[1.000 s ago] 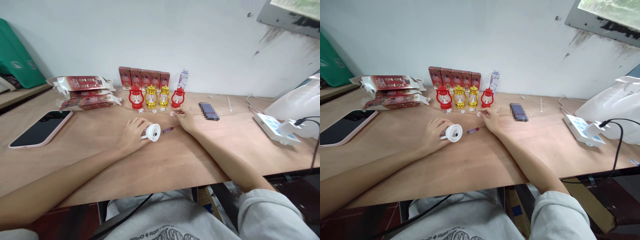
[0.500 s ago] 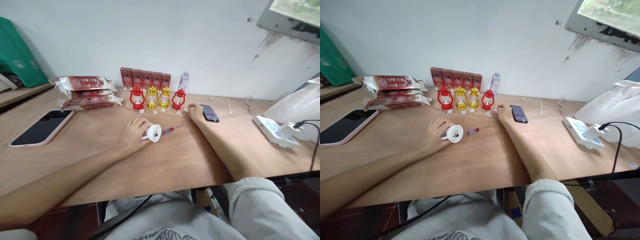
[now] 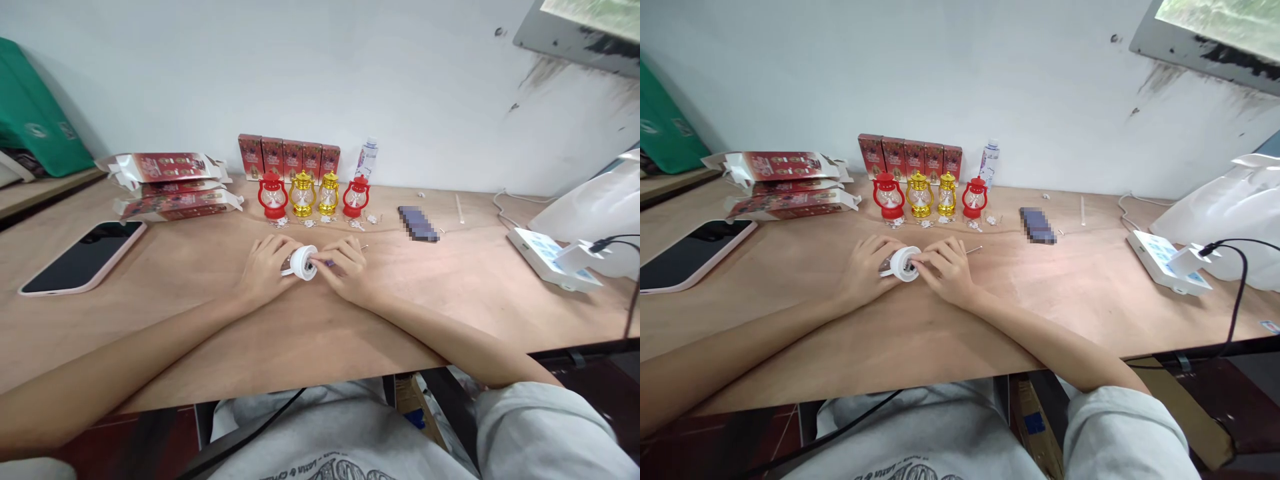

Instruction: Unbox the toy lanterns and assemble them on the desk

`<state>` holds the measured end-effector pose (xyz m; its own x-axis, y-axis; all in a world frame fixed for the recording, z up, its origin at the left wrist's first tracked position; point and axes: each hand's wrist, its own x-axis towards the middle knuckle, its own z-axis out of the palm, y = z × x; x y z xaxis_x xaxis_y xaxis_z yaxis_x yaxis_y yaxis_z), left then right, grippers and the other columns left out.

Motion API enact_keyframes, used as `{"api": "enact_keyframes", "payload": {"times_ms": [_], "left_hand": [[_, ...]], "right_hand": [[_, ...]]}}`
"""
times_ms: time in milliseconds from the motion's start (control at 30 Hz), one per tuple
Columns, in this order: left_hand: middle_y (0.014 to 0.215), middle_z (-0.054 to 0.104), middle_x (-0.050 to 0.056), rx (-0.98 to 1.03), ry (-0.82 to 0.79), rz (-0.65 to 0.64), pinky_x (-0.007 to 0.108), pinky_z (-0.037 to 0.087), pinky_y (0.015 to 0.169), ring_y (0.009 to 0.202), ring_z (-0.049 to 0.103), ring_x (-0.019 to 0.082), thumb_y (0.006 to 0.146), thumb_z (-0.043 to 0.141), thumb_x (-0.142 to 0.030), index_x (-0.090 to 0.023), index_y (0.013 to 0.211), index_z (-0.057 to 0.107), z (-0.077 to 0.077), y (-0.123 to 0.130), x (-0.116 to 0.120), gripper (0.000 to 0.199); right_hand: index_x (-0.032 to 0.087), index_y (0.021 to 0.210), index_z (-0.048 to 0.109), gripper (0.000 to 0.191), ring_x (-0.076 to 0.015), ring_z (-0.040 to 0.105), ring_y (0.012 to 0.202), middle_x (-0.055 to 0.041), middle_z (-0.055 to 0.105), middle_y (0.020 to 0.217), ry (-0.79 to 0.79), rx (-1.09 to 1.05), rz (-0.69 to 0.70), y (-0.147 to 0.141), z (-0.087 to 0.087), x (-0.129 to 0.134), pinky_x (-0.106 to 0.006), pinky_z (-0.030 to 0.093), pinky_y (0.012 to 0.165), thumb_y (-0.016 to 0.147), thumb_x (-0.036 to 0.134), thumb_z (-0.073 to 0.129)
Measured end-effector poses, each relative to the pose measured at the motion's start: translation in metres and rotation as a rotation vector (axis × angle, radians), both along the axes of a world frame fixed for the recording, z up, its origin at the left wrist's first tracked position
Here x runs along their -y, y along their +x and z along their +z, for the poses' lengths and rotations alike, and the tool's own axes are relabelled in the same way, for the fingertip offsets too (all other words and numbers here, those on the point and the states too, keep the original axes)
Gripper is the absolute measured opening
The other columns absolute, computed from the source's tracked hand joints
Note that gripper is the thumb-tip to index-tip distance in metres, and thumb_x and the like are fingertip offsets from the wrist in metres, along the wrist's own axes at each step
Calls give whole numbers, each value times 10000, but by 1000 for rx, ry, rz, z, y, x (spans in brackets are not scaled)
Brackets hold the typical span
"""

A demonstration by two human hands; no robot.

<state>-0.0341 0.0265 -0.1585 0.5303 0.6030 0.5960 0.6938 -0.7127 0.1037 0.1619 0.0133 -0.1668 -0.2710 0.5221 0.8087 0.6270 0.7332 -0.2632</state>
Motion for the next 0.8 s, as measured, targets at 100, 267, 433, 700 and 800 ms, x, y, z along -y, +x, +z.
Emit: {"api": "enact_keyframes", "payload": {"times_ms": [100, 267, 433, 700, 800], "left_hand": [[1044, 625, 57, 1, 11, 4, 348, 370, 773, 969, 552, 222, 874, 567, -384, -200, 1057, 575, 0, 1, -1, 260], [1033, 638, 61, 8, 24, 9, 349, 361, 761, 952, 562, 226, 864, 571, -409, -199, 1036, 595, -2, 2, -2, 273], [1035, 649, 62, -4, 14, 24, 350, 361, 754, 944, 569, 231, 849, 585, -400, -195, 1023, 601, -1, 2, -2, 269], [1041, 652, 60, -25, 13, 38, 354, 362, 756, 943, 568, 231, 849, 585, -394, -214, 1036, 596, -2, 2, -2, 260], [1034, 648, 61, -20, 16, 32, 353, 367, 752, 938, 564, 229, 855, 583, -401, -201, 1031, 599, -2, 2, -2, 267]], "right_hand": [[262, 825, 684, 124, -195, 537, 775, -34, 661, 786, -9, 30, -4, -1, 1, 1, -377, 387, 727, 880, 274, 574], [259, 785, 662, 135, -186, 524, 733, -16, 674, 752, 45, 94, 18, 0, 2, 1, -366, 371, 688, 879, 266, 566], [241, 796, 642, 130, -179, 526, 743, -12, 688, 764, 113, 117, 24, -1, 1, 0, -353, 360, 684, 889, 247, 551], [233, 719, 584, 165, -168, 526, 708, -9, 648, 709, 103, 140, 19, -1, 1, 0, -342, 344, 674, 879, 242, 545], [231, 738, 588, 132, -167, 531, 706, -9, 639, 706, 116, 107, 28, -1, 1, 1, -340, 355, 676, 867, 235, 560]]}}
